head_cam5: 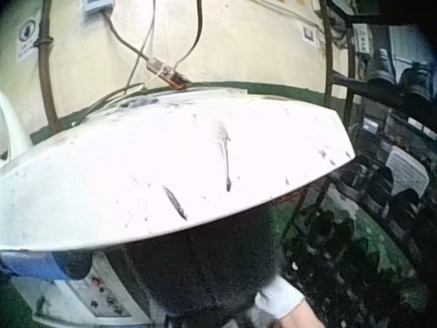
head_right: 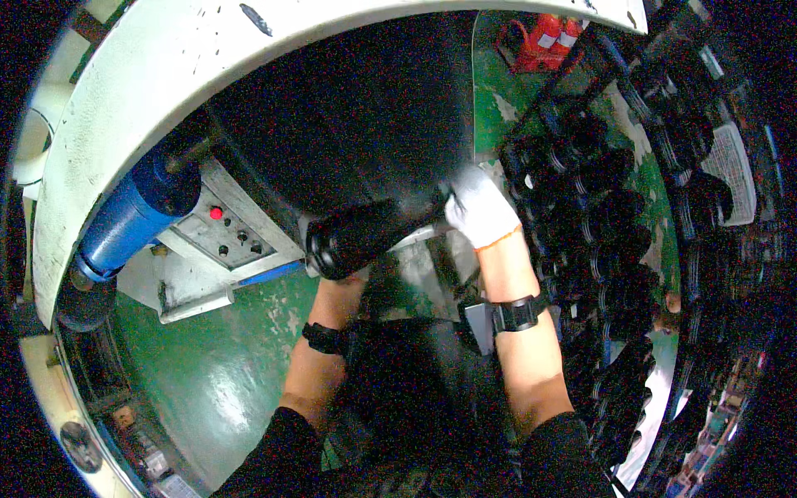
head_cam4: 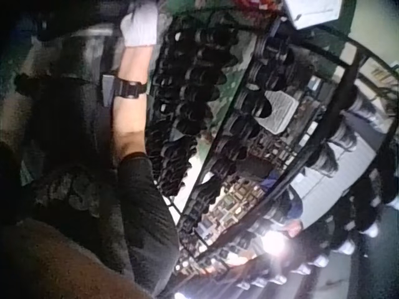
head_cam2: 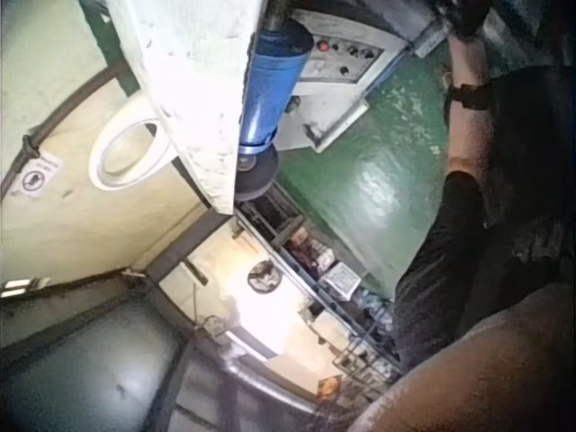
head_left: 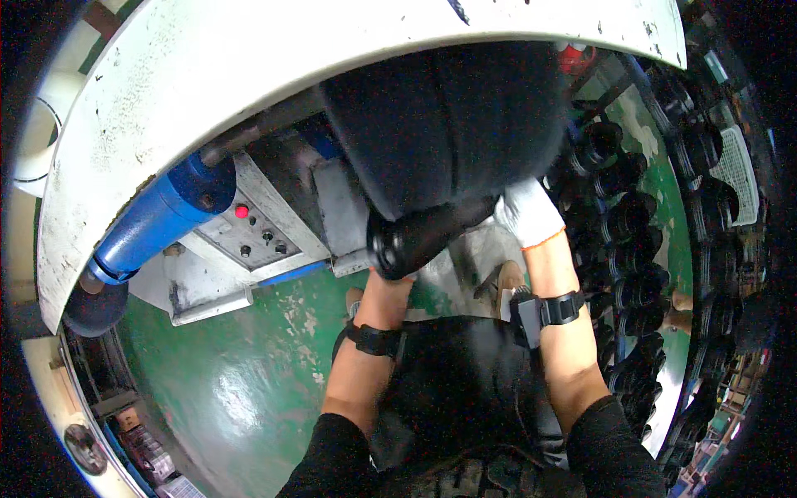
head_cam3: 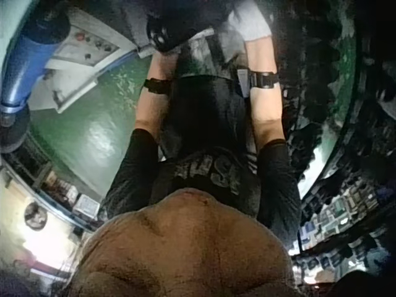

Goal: Polishing black leather shoes using a rotary buffer machine and placing them on a rack.

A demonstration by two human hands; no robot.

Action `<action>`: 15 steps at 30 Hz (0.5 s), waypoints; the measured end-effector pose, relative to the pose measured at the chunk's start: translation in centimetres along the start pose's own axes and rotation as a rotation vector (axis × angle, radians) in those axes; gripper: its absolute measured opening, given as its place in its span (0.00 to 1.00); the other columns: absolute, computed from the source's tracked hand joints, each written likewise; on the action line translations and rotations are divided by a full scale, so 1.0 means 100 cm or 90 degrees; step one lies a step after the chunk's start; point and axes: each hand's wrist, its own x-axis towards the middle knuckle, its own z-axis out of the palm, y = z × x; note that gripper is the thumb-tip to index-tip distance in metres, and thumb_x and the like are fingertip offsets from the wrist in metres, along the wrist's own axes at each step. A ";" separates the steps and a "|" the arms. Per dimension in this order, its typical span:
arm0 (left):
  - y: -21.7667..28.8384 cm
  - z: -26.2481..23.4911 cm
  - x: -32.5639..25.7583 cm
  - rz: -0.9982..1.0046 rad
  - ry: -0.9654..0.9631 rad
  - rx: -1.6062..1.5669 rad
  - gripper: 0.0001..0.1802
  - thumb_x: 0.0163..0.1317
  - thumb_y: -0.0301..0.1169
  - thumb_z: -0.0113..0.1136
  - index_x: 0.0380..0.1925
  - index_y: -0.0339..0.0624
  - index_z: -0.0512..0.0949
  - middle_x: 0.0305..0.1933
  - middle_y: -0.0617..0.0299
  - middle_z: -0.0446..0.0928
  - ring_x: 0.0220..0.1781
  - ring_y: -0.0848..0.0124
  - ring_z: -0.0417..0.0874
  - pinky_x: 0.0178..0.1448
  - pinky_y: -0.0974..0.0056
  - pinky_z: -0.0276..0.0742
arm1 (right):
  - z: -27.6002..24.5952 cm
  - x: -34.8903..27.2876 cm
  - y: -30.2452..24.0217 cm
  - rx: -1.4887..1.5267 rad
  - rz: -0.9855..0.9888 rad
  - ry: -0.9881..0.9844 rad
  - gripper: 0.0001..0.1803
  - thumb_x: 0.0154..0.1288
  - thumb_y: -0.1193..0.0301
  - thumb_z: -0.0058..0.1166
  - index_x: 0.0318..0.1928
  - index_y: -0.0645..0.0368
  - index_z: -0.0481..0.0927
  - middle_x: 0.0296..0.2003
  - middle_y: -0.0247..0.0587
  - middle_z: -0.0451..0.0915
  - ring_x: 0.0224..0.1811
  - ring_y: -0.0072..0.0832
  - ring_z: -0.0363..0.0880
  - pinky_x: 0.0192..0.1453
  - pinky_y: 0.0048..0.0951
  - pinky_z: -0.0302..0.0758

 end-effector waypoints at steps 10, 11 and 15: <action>-0.028 -0.010 0.034 0.024 -0.130 -0.073 0.41 0.67 0.61 0.39 0.71 0.46 0.56 0.75 0.54 0.54 0.72 0.53 0.58 0.76 0.51 0.52 | -0.003 0.001 -0.006 0.928 0.458 0.003 0.12 0.67 0.78 0.43 0.48 0.64 0.76 0.46 0.47 0.80 0.48 0.36 0.80 0.54 0.33 0.77; -0.026 -0.001 0.038 0.003 -0.076 0.011 0.42 0.65 0.63 0.39 0.71 0.47 0.56 0.76 0.54 0.53 0.73 0.52 0.57 0.77 0.50 0.52 | -0.004 -0.001 -0.004 0.861 0.447 -0.020 0.12 0.67 0.78 0.43 0.48 0.64 0.76 0.47 0.46 0.80 0.48 0.35 0.80 0.55 0.33 0.77; -0.002 0.012 0.038 -0.028 -0.101 -0.170 0.41 0.63 0.62 0.40 0.68 0.46 0.60 0.72 0.54 0.59 0.72 0.53 0.60 0.75 0.48 0.54 | 0.010 -0.008 -0.010 0.756 0.482 0.026 0.14 0.64 0.75 0.46 0.48 0.64 0.77 0.48 0.51 0.79 0.48 0.44 0.78 0.56 0.36 0.75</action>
